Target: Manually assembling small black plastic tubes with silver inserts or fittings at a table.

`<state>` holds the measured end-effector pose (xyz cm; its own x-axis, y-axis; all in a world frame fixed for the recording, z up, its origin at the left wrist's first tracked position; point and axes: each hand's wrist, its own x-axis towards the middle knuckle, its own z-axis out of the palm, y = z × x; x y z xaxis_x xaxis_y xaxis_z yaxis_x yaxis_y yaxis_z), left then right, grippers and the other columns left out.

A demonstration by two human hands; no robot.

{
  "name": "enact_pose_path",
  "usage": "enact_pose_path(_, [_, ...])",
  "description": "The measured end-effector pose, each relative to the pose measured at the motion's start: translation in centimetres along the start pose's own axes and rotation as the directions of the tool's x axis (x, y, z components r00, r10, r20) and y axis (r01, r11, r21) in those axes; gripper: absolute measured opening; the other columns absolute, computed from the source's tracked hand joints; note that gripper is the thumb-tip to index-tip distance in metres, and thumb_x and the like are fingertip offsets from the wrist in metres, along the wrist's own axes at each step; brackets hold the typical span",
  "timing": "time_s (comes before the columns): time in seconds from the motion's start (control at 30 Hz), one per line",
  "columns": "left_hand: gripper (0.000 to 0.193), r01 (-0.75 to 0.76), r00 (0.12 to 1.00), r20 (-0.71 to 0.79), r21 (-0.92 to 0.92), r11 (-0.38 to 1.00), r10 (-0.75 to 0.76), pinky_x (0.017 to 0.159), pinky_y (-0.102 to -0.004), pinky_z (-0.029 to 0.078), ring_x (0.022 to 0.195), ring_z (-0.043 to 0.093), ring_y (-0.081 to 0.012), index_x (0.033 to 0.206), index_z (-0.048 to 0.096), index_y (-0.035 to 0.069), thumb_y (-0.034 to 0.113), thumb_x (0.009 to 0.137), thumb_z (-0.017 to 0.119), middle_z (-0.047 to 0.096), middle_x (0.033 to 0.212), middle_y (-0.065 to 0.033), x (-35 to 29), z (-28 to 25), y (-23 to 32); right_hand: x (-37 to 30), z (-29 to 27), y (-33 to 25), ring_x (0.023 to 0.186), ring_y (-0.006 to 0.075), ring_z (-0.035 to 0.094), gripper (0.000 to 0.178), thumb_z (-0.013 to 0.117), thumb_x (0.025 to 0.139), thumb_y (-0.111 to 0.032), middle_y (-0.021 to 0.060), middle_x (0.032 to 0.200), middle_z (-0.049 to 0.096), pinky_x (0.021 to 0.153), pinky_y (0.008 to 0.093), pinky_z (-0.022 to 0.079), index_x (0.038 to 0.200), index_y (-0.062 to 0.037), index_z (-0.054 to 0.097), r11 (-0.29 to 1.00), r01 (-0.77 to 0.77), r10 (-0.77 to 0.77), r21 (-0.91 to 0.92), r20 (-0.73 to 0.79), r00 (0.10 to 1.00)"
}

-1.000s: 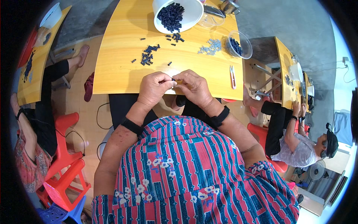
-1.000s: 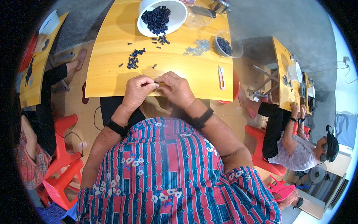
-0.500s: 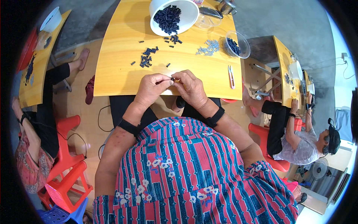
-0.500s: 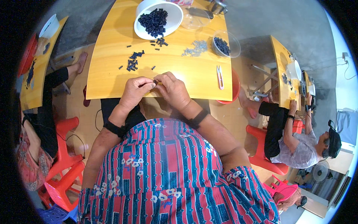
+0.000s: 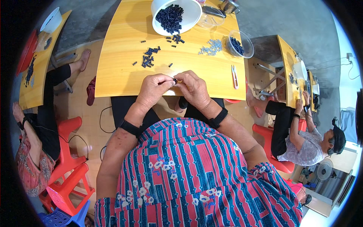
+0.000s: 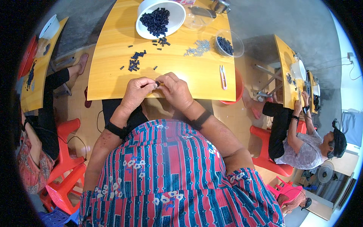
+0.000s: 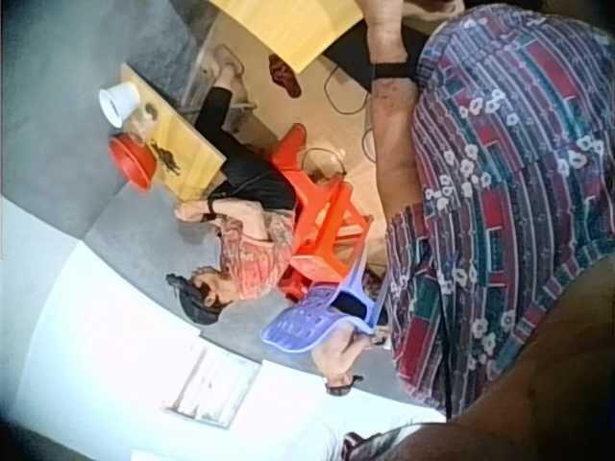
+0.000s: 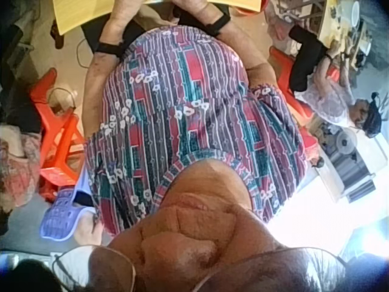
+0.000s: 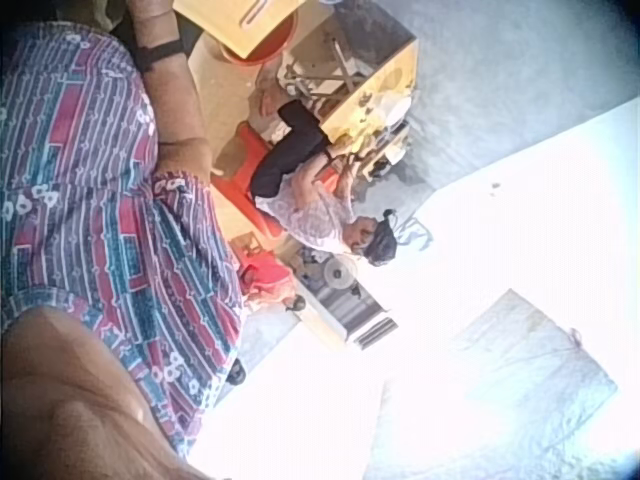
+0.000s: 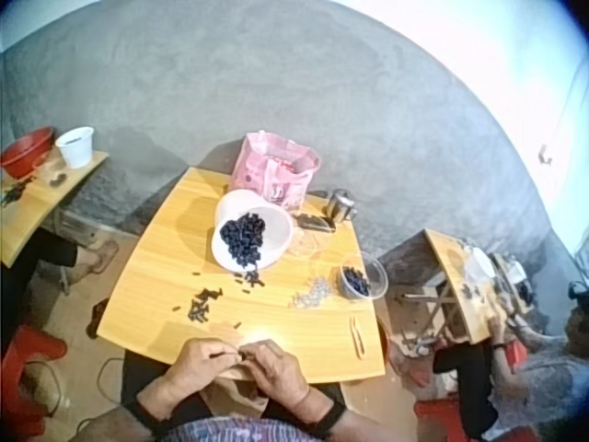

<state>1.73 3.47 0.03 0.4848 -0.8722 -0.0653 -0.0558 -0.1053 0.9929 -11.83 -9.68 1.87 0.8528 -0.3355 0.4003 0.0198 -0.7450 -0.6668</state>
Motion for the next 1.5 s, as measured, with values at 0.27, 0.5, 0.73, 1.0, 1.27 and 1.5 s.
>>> enact_pose_path(0.27, [0.013,0.004,1.000,0.008,0.032,0.999,-0.004,0.065,-0.0220,0.047,0.072,0.057,-0.0060,0.091,0.070,-0.003,0.009,0.089,0.066,0.066,0.078,0.0001,0.0,0.0,0.2,0.1,-0.3,0.0,0.084,0.0328,0.065,0.027,0.068,0.080,-0.002,0.0132,0.097,0.062,0.071,0.0372,0.054,0.105,-0.0077,0.061,0.999,0.019,-0.016,-0.048,0.067,0.998])
enact_pose_path(0.5, [0.013,-0.057,0.998,-0.009,0.088,0.994,0.058,0.064,-0.0243,0.048,0.069,0.060,-0.0088,0.089,0.071,-0.001,0.011,0.086,0.068,0.068,0.075,-0.0044,0.0,0.1,0.2,0.2,-0.3,0.3,0.082,0.0319,0.065,0.023,0.068,0.079,-0.004,0.0117,0.092,0.063,0.071,0.0366,0.054,0.101,-0.0076,0.061,1.000,-0.007,0.006,0.018,0.062,0.998])
enact_pose_path(0.73, [0.012,-0.055,0.997,-0.052,-0.005,0.998,0.055,0.064,-0.0246,0.048,0.070,0.061,-0.0099,0.089,0.071,-0.001,0.011,0.086,0.068,0.068,0.077,-0.0051,-0.2,0.5,0.1,0.3,-0.4,0.2,0.081,0.0313,0.065,0.023,0.069,0.079,-0.005,0.0106,0.091,0.063,0.070,0.0366,0.054,0.100,-0.0079,0.063,0.996,0.058,-0.054,-0.066,0.065,0.996])
enact_pose_path(1.0, [0.011,-0.117,0.985,-0.116,0.102,0.988,0.129,0.063,-0.0273,0.049,0.067,0.061,-0.0140,0.087,0.069,0.002,0.012,0.084,0.071,0.066,0.078,-0.0058,0.0,0.9,-0.2,3.1,-0.7,2.1,0.091,0.0312,0.064,0.027,0.064,0.079,0.003,0.0135,0.099,0.067,0.082,0.0347,0.053,0.104,-0.0074,0.070,0.990,-0.069,0.068,0.122,0.014,0.998])
enact_pose_path(1.27, [0.012,-0.087,0.987,-0.117,0.179,0.980,0.109,0.063,-0.0289,0.049,0.065,0.060,-0.0173,0.086,0.068,0.003,0.013,0.082,0.073,0.062,0.077,-0.0073,0.1,1.1,0.1,5.5,1.0,2.9,0.087,0.0287,0.063,0.021,0.069,0.070,-0.006,0.0065,0.091,0.067,0.076,0.0381,0.054,0.091,-0.0119,0.069,0.970,0.142,-0.110,-0.199,0.164,0.980])
enact_pose_path(1.5, [0.012,-0.102,0.985,-0.116,0.193,0.976,0.126,0.063,-0.0289,0.049,0.066,0.060,-0.0172,0.087,0.068,0.003,0.013,0.082,0.073,0.062,0.077,-0.0071,0.0,1.1,0.2,4.5,1.2,3.4,0.088,0.0312,0.060,0.027,0.069,0.071,-0.009,0.0101,0.089,0.061,0.076,0.0394,0.052,0.098,-0.0104,0.064,0.930,0.201,-0.143,-0.308,0.200,0.969])
